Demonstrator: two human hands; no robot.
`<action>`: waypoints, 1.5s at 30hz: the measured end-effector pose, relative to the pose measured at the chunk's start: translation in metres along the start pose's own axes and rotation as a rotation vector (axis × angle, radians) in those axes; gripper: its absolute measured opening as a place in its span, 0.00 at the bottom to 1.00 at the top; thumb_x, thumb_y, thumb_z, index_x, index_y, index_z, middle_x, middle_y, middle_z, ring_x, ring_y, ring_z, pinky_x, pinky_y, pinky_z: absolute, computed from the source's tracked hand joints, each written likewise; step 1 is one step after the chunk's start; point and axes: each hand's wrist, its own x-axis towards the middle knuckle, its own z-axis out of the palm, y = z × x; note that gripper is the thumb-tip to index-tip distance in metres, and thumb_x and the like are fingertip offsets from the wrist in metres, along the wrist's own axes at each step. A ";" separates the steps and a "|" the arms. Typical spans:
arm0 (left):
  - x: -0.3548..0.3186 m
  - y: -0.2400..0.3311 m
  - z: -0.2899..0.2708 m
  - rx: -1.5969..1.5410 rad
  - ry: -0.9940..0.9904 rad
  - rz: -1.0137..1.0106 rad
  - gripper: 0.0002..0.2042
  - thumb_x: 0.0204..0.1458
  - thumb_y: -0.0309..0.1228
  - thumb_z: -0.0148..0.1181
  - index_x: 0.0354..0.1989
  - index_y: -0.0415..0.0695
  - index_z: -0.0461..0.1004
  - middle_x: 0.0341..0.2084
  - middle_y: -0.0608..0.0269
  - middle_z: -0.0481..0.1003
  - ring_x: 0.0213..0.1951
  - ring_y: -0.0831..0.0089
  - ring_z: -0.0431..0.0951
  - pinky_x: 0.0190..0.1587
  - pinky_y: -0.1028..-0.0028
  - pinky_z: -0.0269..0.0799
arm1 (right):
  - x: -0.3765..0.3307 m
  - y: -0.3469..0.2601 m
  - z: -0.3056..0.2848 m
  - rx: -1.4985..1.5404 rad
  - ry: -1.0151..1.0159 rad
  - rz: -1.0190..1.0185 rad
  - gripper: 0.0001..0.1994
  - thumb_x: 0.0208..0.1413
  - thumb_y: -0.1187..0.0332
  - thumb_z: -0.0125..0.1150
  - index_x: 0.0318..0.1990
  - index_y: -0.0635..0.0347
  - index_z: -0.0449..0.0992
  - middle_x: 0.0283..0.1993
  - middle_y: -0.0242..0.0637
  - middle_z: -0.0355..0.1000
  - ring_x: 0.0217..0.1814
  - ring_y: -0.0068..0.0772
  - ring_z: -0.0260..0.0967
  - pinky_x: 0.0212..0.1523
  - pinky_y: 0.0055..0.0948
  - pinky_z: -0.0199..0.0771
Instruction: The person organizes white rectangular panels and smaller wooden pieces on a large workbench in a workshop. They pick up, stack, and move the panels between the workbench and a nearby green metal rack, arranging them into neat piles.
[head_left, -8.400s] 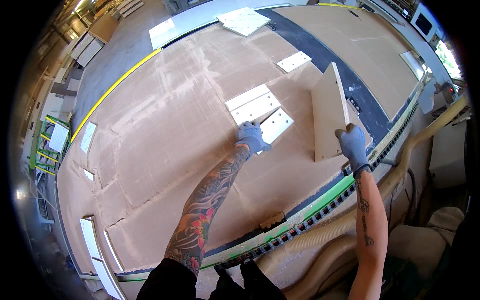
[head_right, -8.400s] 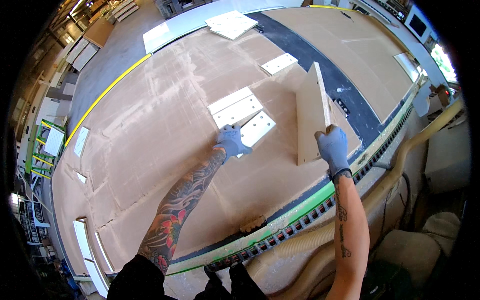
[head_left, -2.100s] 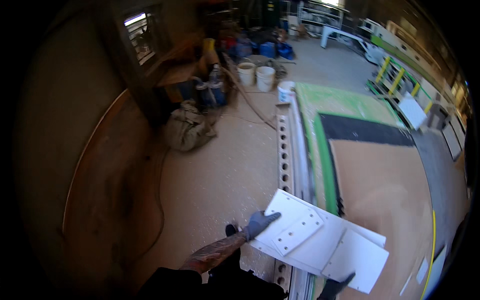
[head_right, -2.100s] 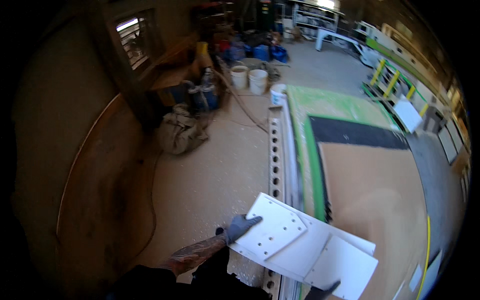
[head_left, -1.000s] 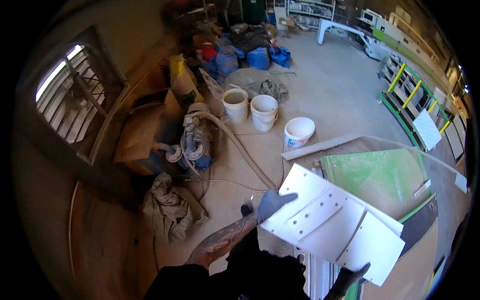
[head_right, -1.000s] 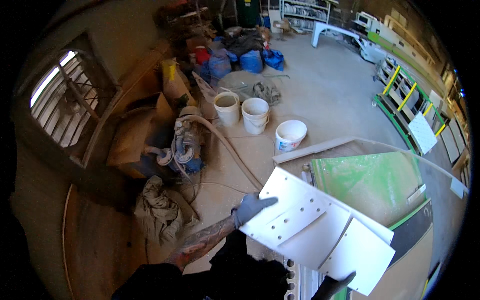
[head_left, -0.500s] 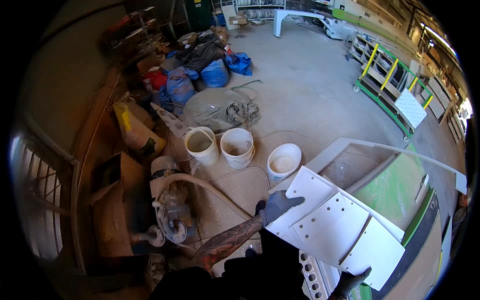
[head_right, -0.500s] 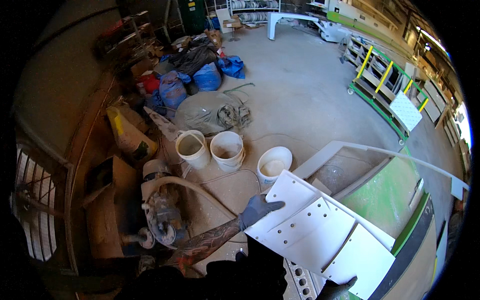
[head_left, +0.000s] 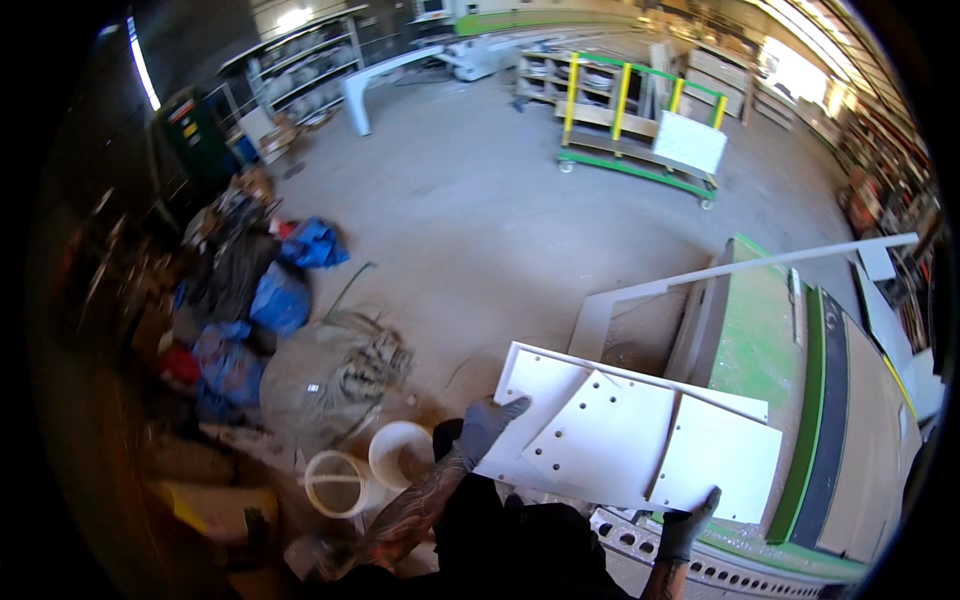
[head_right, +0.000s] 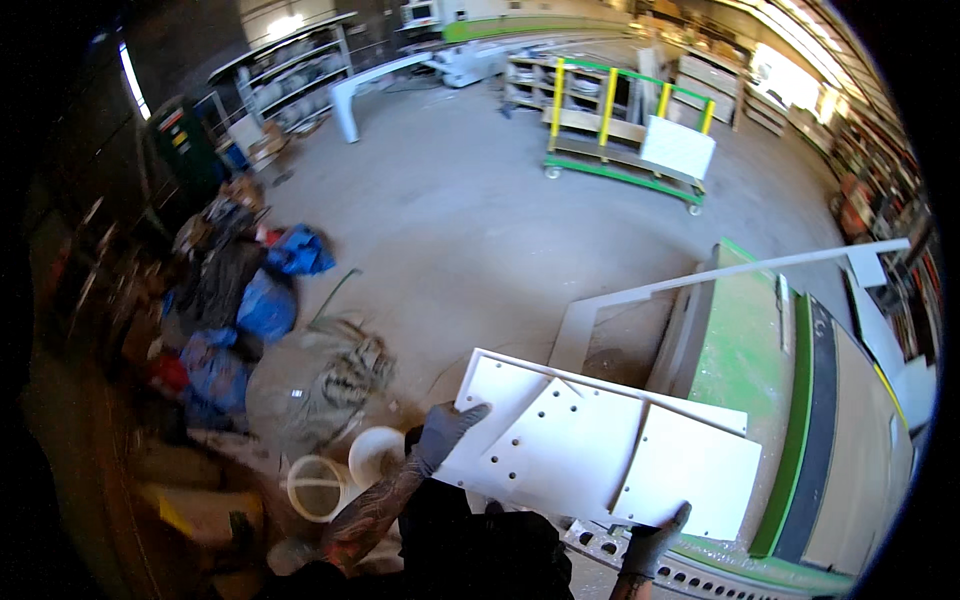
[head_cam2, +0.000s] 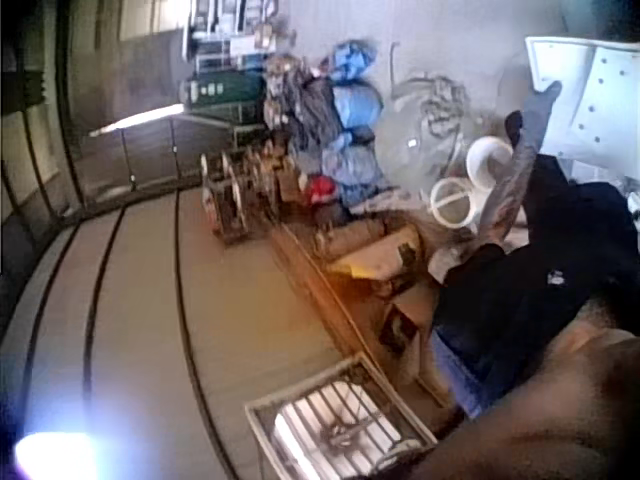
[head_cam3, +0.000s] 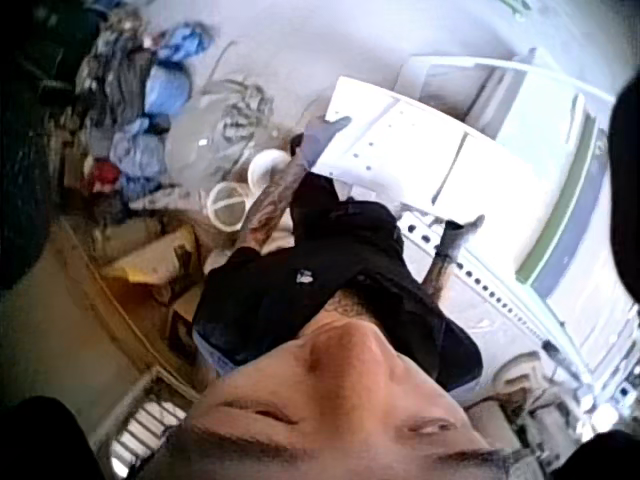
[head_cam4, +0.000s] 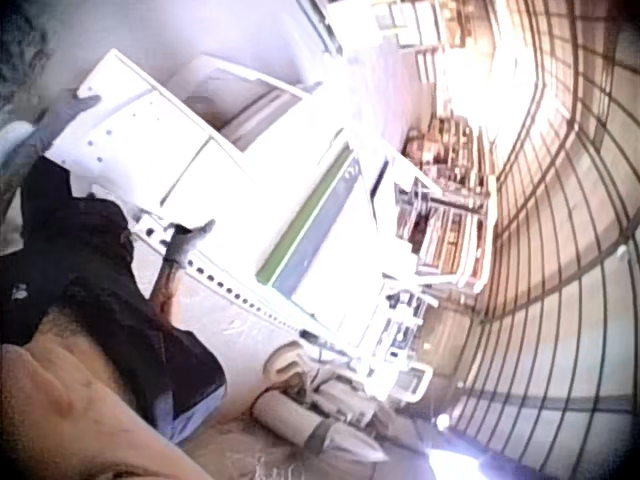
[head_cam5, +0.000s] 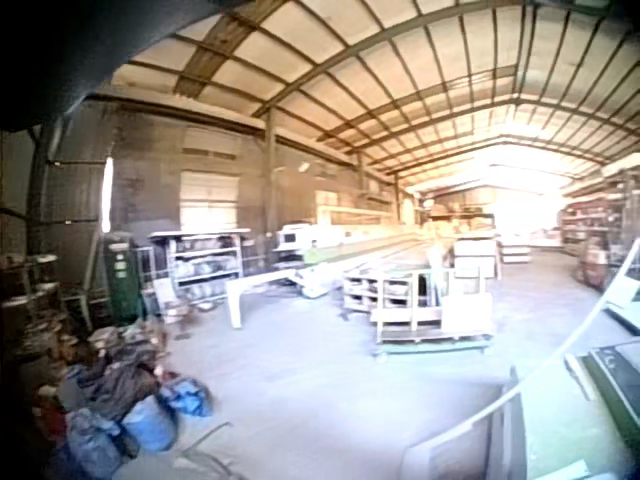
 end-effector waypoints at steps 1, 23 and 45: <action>0.031 0.005 -0.018 -0.016 -0.015 -0.020 0.20 0.55 0.41 0.69 0.40 0.32 0.80 0.29 0.55 0.83 0.32 0.73 0.82 0.35 0.71 0.77 | -0.004 0.006 0.045 0.006 0.045 0.043 0.30 0.62 0.40 0.53 0.61 0.52 0.68 0.61 0.33 0.68 0.63 0.35 0.66 0.61 0.41 0.68; 0.704 0.082 -0.207 0.142 -0.278 0.139 0.19 0.56 0.42 0.68 0.41 0.34 0.82 0.29 0.60 0.83 0.32 0.79 0.80 0.34 0.74 0.76 | 0.258 0.262 0.575 0.041 0.306 -0.236 0.35 0.64 0.42 0.49 0.69 0.57 0.60 0.66 0.41 0.64 0.68 0.44 0.61 0.68 0.47 0.61; 1.329 0.236 0.141 0.209 -0.318 0.144 0.17 0.60 0.39 0.63 0.45 0.35 0.80 0.33 0.64 0.81 0.34 0.80 0.79 0.36 0.75 0.76 | 0.973 0.189 0.748 0.178 0.289 -0.182 0.34 0.61 0.40 0.52 0.66 0.54 0.63 0.63 0.37 0.67 0.62 0.41 0.67 0.61 0.44 0.70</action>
